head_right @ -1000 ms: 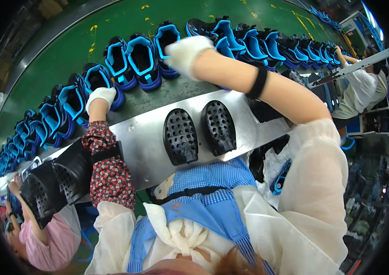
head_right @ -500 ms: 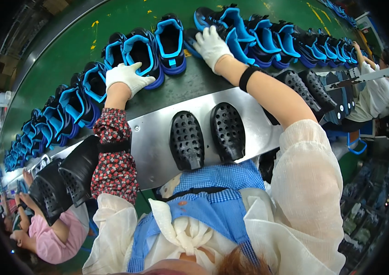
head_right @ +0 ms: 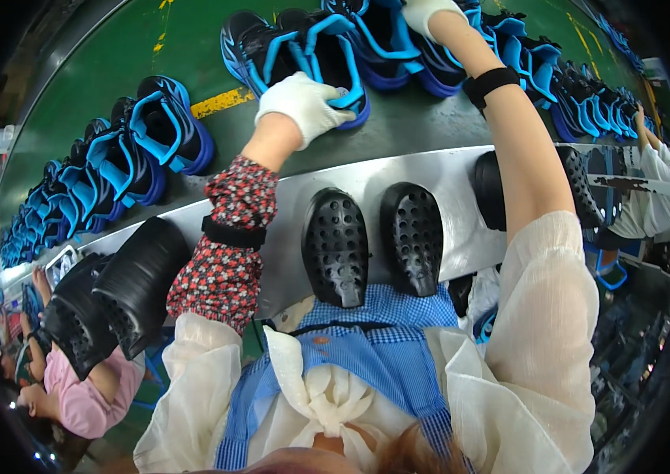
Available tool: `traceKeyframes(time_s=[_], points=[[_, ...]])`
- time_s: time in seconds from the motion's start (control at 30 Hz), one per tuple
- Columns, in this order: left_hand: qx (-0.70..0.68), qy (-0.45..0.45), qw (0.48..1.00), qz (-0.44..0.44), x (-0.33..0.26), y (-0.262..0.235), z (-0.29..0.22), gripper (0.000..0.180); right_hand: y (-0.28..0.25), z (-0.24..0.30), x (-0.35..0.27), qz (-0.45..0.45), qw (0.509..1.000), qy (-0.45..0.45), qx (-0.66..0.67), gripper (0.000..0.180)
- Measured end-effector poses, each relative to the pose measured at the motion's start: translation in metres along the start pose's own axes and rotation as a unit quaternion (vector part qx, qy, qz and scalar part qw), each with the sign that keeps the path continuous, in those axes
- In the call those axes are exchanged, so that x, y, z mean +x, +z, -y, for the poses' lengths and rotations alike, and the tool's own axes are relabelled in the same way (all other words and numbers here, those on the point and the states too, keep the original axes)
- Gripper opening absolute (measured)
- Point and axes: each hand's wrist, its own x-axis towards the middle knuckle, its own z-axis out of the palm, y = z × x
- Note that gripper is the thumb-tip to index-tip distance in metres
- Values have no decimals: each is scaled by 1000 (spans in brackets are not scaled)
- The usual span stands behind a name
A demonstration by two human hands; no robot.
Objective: Checking shoe uppers and inserting them into plastic lasts on a production line.
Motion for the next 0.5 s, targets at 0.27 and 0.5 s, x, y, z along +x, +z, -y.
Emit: traceKeyframes(time_s=[0.27, 0.5], points=[[-70, 16, 992, -104, -30, 5, 6, 51, -93, 76, -124, 118, 954, 28, 274, 38], [-60, 23, 948, -313, -99, 39, 31, 43, -76, 141, -258, 238, 928, -219, 185, 57]])
